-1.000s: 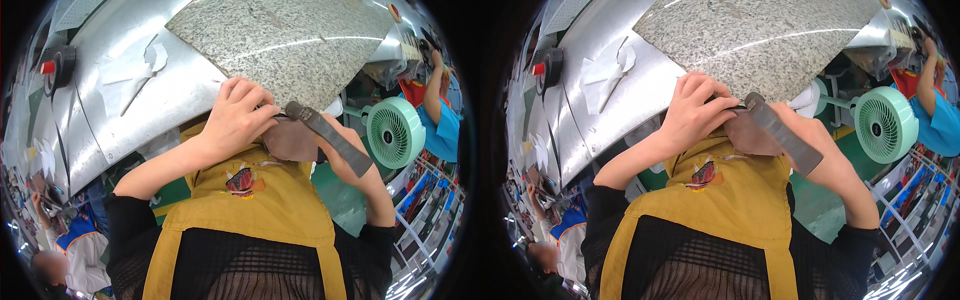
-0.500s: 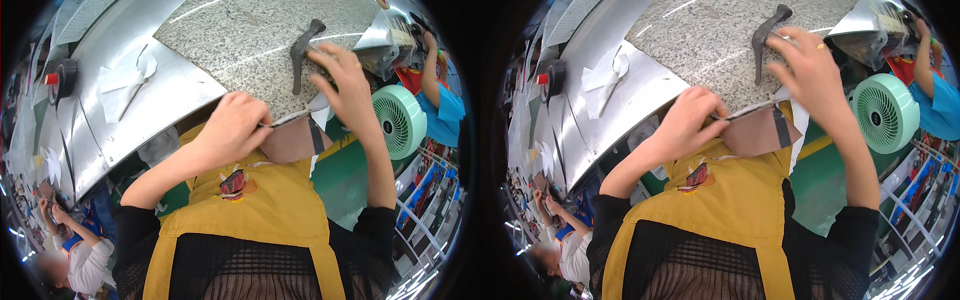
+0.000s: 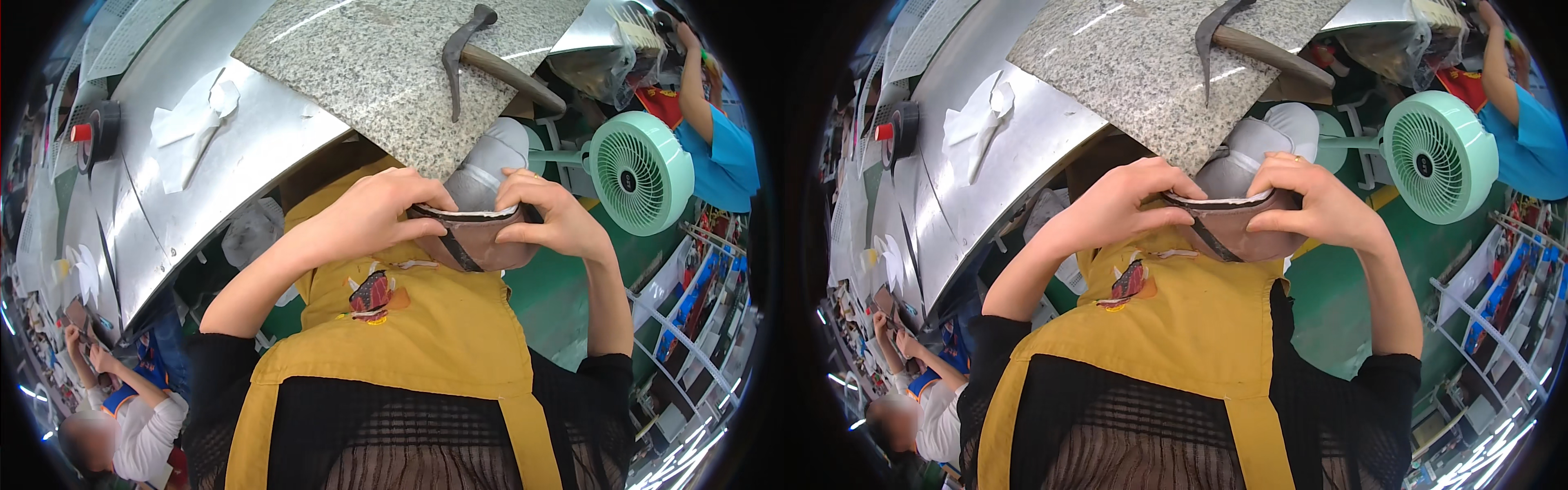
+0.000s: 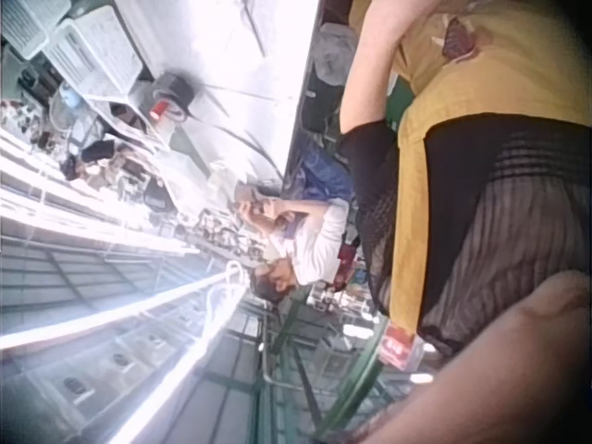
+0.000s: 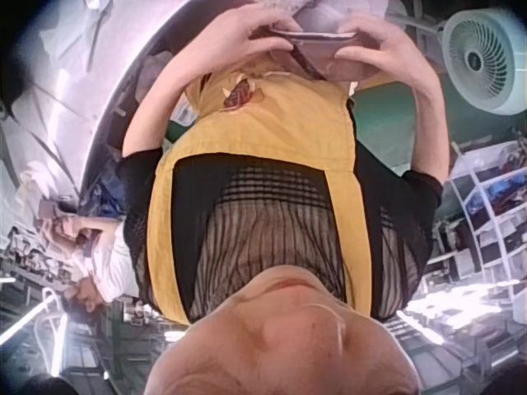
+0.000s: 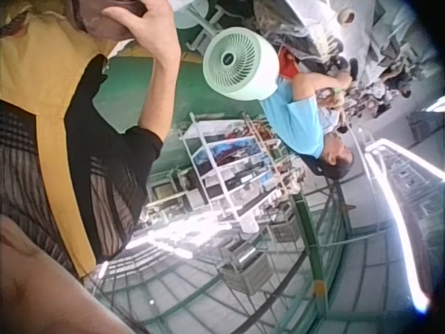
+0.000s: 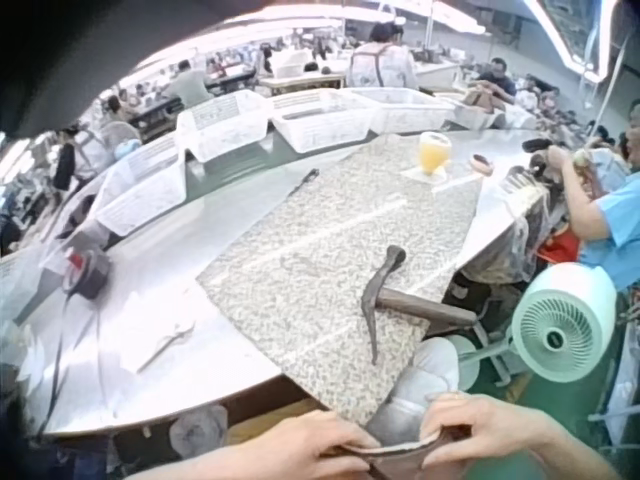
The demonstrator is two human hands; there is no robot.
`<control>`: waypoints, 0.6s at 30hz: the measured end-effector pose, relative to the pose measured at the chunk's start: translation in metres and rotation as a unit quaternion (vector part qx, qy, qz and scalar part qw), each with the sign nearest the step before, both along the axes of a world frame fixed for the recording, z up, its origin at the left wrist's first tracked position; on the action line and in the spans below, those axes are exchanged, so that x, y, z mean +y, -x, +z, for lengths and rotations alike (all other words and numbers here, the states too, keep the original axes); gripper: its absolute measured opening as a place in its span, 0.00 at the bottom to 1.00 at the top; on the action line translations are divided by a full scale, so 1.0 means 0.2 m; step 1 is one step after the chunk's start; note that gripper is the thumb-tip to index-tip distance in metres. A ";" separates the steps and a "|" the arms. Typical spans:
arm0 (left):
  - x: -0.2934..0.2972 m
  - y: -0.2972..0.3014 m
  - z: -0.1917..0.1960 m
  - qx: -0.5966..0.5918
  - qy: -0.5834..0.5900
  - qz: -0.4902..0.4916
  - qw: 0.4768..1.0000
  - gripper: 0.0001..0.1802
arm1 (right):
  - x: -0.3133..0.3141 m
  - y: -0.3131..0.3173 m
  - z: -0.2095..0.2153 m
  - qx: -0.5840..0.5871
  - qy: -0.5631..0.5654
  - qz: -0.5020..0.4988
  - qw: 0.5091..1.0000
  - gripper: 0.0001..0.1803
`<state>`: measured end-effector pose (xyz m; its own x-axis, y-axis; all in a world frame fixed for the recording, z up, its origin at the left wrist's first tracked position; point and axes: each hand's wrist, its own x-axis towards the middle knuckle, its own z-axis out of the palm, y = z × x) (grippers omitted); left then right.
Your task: The person applies adhesive to the edges of a brown handbag using a yellow sponge and then uses a hammer to secure the edges onto a granite block. The person repeats this process for different sections of the bag, occasionally inspecting the work.
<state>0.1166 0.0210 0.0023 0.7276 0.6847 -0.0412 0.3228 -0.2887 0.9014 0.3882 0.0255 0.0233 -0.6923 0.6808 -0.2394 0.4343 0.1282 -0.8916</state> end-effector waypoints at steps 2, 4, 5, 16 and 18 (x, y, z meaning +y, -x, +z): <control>-0.01 0.00 0.03 -0.005 0.032 0.009 0.999 0.14 | 0.00 -0.02 -0.03 0.034 0.000 -0.012 0.999 0.13; -0.01 0.00 0.04 -0.026 0.050 0.012 0.998 0.14 | 0.00 -0.03 -0.04 0.041 0.029 -0.015 0.999 0.13; -0.01 -0.01 0.05 -0.029 0.067 0.013 0.997 0.14 | 0.00 -0.03 -0.04 0.044 0.043 -0.016 0.998 0.13; 0.03 0.05 -0.05 0.069 0.037 -0.035 0.996 0.19 | 0.03 -0.11 -0.14 0.106 0.128 -0.027 0.986 0.11; 0.03 0.06 -0.05 0.071 0.052 -0.029 0.996 0.19 | 0.04 -0.13 -0.16 0.120 0.146 -0.033 0.981 0.11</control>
<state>0.1052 0.0268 -0.0083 0.7472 0.6291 -0.2144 0.4343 -0.2180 0.8740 0.4144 0.0338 -0.0080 -0.7088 0.6526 -0.2677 0.2070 -0.1704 -0.9634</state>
